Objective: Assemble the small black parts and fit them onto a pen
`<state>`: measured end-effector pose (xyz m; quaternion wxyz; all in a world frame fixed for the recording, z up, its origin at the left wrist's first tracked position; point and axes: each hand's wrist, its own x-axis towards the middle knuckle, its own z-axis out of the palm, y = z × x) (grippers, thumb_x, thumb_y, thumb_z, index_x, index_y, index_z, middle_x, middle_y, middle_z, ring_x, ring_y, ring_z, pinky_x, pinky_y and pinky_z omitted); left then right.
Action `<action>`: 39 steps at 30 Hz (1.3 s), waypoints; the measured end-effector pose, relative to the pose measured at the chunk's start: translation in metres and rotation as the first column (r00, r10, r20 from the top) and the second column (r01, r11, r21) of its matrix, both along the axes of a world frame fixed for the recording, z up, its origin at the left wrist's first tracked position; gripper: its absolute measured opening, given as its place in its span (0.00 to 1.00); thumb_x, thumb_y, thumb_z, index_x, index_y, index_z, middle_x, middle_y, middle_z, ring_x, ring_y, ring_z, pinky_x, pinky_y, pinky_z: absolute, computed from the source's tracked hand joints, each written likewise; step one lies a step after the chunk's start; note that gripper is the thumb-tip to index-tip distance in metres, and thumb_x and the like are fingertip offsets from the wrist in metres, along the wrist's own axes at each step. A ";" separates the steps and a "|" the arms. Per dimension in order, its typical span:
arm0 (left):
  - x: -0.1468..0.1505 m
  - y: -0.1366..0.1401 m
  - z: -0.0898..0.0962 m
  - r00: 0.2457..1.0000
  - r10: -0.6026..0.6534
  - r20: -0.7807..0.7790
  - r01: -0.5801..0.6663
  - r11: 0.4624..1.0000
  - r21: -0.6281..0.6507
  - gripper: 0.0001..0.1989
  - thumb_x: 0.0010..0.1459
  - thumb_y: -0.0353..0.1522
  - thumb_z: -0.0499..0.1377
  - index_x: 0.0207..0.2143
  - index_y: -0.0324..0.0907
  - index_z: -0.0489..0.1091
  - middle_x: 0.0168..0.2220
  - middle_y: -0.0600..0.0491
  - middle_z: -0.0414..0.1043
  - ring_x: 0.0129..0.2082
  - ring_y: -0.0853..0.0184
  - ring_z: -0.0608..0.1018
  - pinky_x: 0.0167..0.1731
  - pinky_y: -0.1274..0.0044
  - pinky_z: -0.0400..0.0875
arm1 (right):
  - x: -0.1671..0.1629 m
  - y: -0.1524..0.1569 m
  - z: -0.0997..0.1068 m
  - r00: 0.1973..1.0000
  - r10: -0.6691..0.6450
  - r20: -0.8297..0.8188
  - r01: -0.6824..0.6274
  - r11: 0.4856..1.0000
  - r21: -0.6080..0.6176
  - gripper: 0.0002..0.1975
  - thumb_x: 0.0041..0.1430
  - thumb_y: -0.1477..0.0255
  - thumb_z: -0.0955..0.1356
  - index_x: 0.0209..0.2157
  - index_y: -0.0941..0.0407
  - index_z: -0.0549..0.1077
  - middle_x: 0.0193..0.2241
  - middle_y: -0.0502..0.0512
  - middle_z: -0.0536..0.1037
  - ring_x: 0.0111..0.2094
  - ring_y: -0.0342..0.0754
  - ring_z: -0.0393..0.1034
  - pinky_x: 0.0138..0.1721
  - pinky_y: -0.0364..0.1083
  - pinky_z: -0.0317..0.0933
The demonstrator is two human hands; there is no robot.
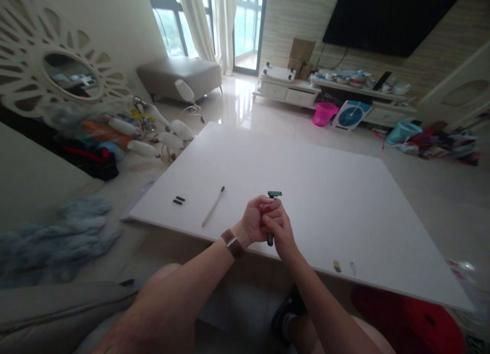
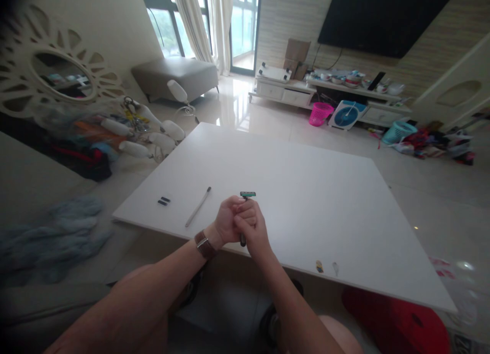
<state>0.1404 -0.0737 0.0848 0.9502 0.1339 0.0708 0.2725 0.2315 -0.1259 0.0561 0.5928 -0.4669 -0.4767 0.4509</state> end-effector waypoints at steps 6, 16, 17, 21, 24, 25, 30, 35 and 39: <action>0.001 -0.001 0.000 0.997 -0.002 0.071 0.006 0.998 -0.063 0.20 0.52 0.33 0.56 0.17 0.42 0.45 0.14 0.62 0.35 0.14 0.77 0.40 0.11 0.84 0.34 | 0.001 0.003 -0.001 1.000 -0.005 -0.025 0.004 0.999 -0.048 0.12 0.53 0.62 0.72 0.36 0.54 0.72 0.32 0.50 0.74 0.35 0.49 0.68 0.37 0.47 0.65; 0.000 -0.002 -0.002 0.995 -0.012 0.099 0.022 0.995 -0.094 0.20 0.52 0.32 0.57 0.16 0.42 0.47 0.14 0.62 0.35 0.14 0.77 0.40 0.11 0.84 0.34 | 0.001 0.002 -0.002 0.999 0.016 -0.049 -0.019 0.998 -0.058 0.12 0.53 0.63 0.72 0.36 0.53 0.73 0.33 0.49 0.75 0.36 0.49 0.70 0.37 0.47 0.65; 0.000 -0.002 -0.002 0.995 -0.010 0.096 0.020 0.995 -0.096 0.20 0.52 0.32 0.57 0.16 0.42 0.47 0.14 0.62 0.35 0.14 0.77 0.39 0.11 0.84 0.34 | 0.001 0.002 -0.002 0.999 0.015 -0.051 -0.018 0.998 -0.063 0.12 0.53 0.63 0.72 0.36 0.53 0.73 0.33 0.50 0.75 0.36 0.49 0.70 0.37 0.47 0.65; 0.000 -0.003 0.000 0.997 -0.007 0.073 0.014 0.995 -0.102 0.20 0.52 0.33 0.57 0.16 0.42 0.46 0.14 0.62 0.35 0.14 0.78 0.39 0.11 0.84 0.33 | 0.000 0.001 -0.001 0.999 0.012 -0.051 -0.015 0.998 -0.065 0.12 0.53 0.62 0.73 0.37 0.53 0.73 0.34 0.50 0.76 0.37 0.49 0.70 0.38 0.47 0.65; 0.000 -0.004 0.002 1.000 0.008 0.019 -0.005 0.993 -0.117 0.20 0.52 0.33 0.57 0.17 0.43 0.46 0.14 0.62 0.35 0.14 0.78 0.40 0.11 0.84 0.35 | -0.001 -0.001 0.000 0.999 0.011 -0.052 -0.014 0.998 -0.060 0.12 0.53 0.63 0.72 0.37 0.53 0.73 0.35 0.49 0.76 0.38 0.49 0.71 0.39 0.46 0.65; 0.000 -0.004 0.002 1.000 0.013 0.003 -0.013 0.992 -0.124 0.20 0.52 0.33 0.57 0.17 0.43 0.46 0.14 0.62 0.35 0.14 0.78 0.40 0.11 0.85 0.35 | -0.001 -0.001 0.001 0.999 0.011 -0.053 -0.014 0.998 -0.061 0.12 0.53 0.63 0.72 0.37 0.53 0.73 0.34 0.49 0.76 0.38 0.49 0.71 0.39 0.46 0.65; -0.001 -0.005 0.006 1.000 0.008 0.000 -0.008 0.992 -0.128 0.20 0.52 0.33 0.56 0.17 0.43 0.45 0.14 0.62 0.35 0.14 0.78 0.40 0.11 0.84 0.34 | -0.001 -0.001 0.002 0.998 0.020 -0.061 -0.024 0.998 -0.063 0.11 0.53 0.63 0.73 0.37 0.53 0.73 0.34 0.49 0.76 0.37 0.49 0.71 0.37 0.46 0.65; -0.001 -0.004 0.007 0.999 -0.005 0.036 0.010 0.993 -0.116 0.21 0.51 0.32 0.56 0.16 0.43 0.45 0.14 0.62 0.34 0.14 0.78 0.39 0.11 0.84 0.33 | 0.000 -0.001 0.002 0.998 0.026 -0.062 -0.029 0.998 -0.050 0.10 0.53 0.64 0.72 0.36 0.53 0.73 0.34 0.49 0.76 0.38 0.49 0.71 0.38 0.46 0.65; -0.001 -0.005 0.007 1.000 -0.004 0.028 0.007 0.992 -0.129 0.21 0.52 0.32 0.56 0.16 0.43 0.45 0.14 0.62 0.34 0.13 0.78 0.40 0.11 0.84 0.34 | 0.000 -0.001 0.001 0.998 0.025 -0.061 -0.027 0.999 -0.044 0.10 0.53 0.64 0.73 0.36 0.53 0.73 0.34 0.49 0.76 0.38 0.49 0.71 0.39 0.46 0.65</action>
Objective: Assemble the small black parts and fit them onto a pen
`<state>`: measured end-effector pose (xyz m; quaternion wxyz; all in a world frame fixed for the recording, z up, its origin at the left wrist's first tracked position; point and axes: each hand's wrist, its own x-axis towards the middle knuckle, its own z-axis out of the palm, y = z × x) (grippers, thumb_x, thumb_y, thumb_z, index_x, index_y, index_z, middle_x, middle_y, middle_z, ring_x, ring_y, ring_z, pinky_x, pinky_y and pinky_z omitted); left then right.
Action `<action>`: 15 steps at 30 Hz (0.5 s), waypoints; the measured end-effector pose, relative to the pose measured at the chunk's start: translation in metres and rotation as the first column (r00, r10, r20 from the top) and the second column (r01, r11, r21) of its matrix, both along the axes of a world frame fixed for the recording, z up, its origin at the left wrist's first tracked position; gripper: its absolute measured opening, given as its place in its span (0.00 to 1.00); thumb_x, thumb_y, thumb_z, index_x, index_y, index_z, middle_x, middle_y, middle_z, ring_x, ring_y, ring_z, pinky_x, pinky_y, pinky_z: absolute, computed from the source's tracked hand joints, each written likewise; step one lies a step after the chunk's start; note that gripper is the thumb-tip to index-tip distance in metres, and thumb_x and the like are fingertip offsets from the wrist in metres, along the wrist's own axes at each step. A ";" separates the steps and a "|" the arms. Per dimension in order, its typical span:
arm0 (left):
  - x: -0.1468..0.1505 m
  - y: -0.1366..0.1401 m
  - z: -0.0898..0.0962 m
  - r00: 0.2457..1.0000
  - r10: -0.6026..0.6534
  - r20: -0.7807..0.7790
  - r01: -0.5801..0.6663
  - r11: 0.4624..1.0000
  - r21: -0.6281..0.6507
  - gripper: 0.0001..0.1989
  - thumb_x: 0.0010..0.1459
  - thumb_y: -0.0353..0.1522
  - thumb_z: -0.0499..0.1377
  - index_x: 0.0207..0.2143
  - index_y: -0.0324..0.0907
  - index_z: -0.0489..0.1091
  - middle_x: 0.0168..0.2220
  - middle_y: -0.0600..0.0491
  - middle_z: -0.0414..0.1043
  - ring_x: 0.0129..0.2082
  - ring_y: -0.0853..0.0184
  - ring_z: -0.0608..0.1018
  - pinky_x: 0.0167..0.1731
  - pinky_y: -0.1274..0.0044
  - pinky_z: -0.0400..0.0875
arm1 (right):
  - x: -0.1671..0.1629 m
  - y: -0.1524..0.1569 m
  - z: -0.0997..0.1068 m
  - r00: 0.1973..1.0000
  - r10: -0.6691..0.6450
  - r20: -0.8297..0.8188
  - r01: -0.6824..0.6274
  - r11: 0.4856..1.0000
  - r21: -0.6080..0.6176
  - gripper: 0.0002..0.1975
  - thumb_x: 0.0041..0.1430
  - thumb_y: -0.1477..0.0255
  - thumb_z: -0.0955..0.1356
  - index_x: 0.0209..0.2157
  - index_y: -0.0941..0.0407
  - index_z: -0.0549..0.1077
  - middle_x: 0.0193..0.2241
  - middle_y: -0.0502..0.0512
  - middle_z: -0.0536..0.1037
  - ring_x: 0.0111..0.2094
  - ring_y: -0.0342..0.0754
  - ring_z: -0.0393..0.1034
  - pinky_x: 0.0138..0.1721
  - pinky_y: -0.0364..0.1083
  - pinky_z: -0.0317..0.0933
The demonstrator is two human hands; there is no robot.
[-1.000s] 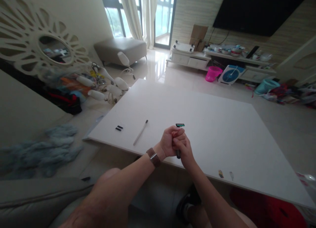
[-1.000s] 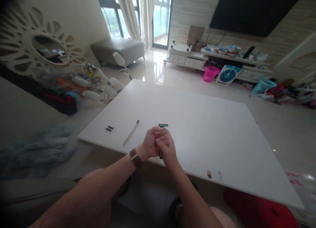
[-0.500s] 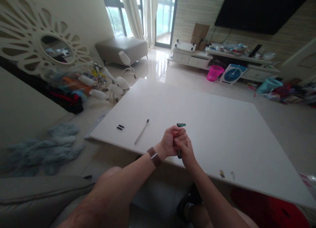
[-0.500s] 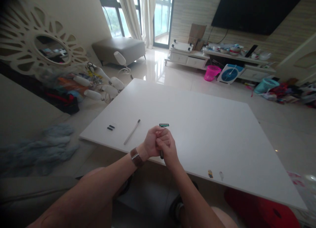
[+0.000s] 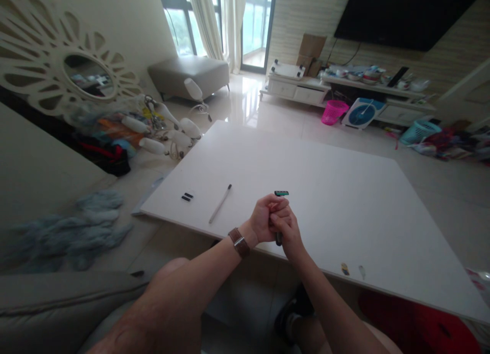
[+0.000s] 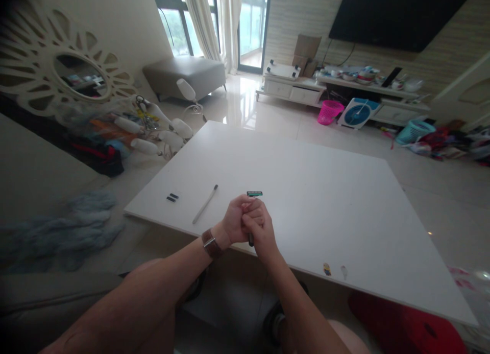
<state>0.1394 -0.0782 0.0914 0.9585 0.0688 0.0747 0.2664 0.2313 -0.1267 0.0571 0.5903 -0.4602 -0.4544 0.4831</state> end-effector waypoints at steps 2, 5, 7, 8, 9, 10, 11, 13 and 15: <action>0.000 0.000 0.000 1.000 -0.008 0.012 0.008 1.000 0.002 0.21 0.52 0.32 0.56 0.16 0.43 0.45 0.14 0.62 0.34 0.14 0.78 0.39 0.11 0.84 0.33 | 0.000 0.000 0.000 1.000 0.001 0.001 -0.001 1.000 -0.003 0.11 0.53 0.64 0.73 0.36 0.53 0.73 0.34 0.49 0.76 0.38 0.49 0.71 0.39 0.46 0.65; -0.001 0.000 0.000 0.999 -0.020 0.042 0.019 1.000 0.015 0.20 0.52 0.32 0.56 0.16 0.42 0.46 0.14 0.62 0.34 0.14 0.78 0.39 0.11 0.84 0.33 | -0.001 0.000 0.000 1.000 0.001 0.000 -0.001 1.000 -0.013 0.11 0.54 0.63 0.73 0.37 0.53 0.73 0.34 0.49 0.76 0.37 0.49 0.71 0.37 0.46 0.65; -0.001 0.001 -0.001 0.999 -0.022 0.045 0.021 1.000 0.017 0.20 0.52 0.32 0.56 0.16 0.42 0.46 0.14 0.62 0.34 0.14 0.77 0.39 0.11 0.84 0.33 | -0.001 0.000 0.001 1.000 -0.002 0.003 0.002 1.000 -0.019 0.11 0.53 0.64 0.73 0.37 0.53 0.73 0.34 0.49 0.76 0.37 0.49 0.71 0.37 0.46 0.65; -0.001 0.001 -0.001 0.999 -0.021 0.043 0.021 1.000 0.017 0.21 0.52 0.32 0.56 0.16 0.42 0.45 0.14 0.62 0.34 0.14 0.77 0.39 0.11 0.84 0.33 | -0.001 0.000 0.002 1.000 -0.005 0.006 0.005 1.000 -0.021 0.11 0.53 0.64 0.73 0.37 0.53 0.72 0.34 0.49 0.76 0.38 0.49 0.71 0.37 0.46 0.65; -0.001 0.001 -0.001 0.999 -0.020 0.040 0.020 1.000 0.018 0.21 0.52 0.32 0.56 0.16 0.43 0.45 0.14 0.62 0.33 0.14 0.77 0.39 0.11 0.84 0.33 | -0.001 0.000 0.003 1.000 -0.007 0.008 0.008 1.000 -0.022 0.11 0.53 0.64 0.72 0.37 0.53 0.72 0.34 0.50 0.76 0.38 0.49 0.71 0.37 0.46 0.65; 0.000 0.001 -0.002 0.999 -0.020 0.037 0.019 1.000 0.020 0.21 0.52 0.32 0.56 0.16 0.43 0.45 0.14 0.62 0.33 0.14 0.77 0.39 0.11 0.84 0.34 | -0.001 0.000 0.004 1.000 -0.008 0.011 0.008 1.000 -0.023 0.11 0.53 0.64 0.72 0.37 0.53 0.72 0.34 0.50 0.76 0.38 0.50 0.71 0.37 0.46 0.66; -0.001 0.001 -0.002 0.999 -0.018 0.032 0.018 1.000 0.022 0.21 0.52 0.32 0.56 0.16 0.43 0.45 0.14 0.62 0.34 0.14 0.77 0.39 0.11 0.84 0.34 | -0.001 -0.001 0.005 1.000 -0.006 0.015 0.007 1.000 -0.024 0.11 0.53 0.64 0.72 0.37 0.53 0.72 0.34 0.50 0.76 0.38 0.50 0.71 0.37 0.47 0.66; -0.001 0.000 -0.002 1.000 -0.010 0.009 0.010 1.000 0.022 0.21 0.52 0.32 0.56 0.16 0.43 0.45 0.14 0.62 0.34 0.13 0.77 0.40 0.10 0.84 0.34 | -0.001 -0.002 0.006 1.000 0.001 0.025 0.000 1.000 -0.030 0.12 0.53 0.63 0.72 0.37 0.53 0.72 0.35 0.51 0.75 0.39 0.51 0.71 0.38 0.48 0.66; -0.001 0.000 -0.002 0.999 0.002 -0.033 -0.002 1.000 0.018 0.20 0.52 0.33 0.57 0.16 0.43 0.45 0.14 0.62 0.35 0.13 0.78 0.42 0.10 0.85 0.36 | -0.001 -0.003 0.007 0.999 0.004 0.037 -0.003 0.999 -0.032 0.12 0.54 0.62 0.72 0.37 0.53 0.72 0.35 0.51 0.75 0.39 0.51 0.70 0.39 0.49 0.66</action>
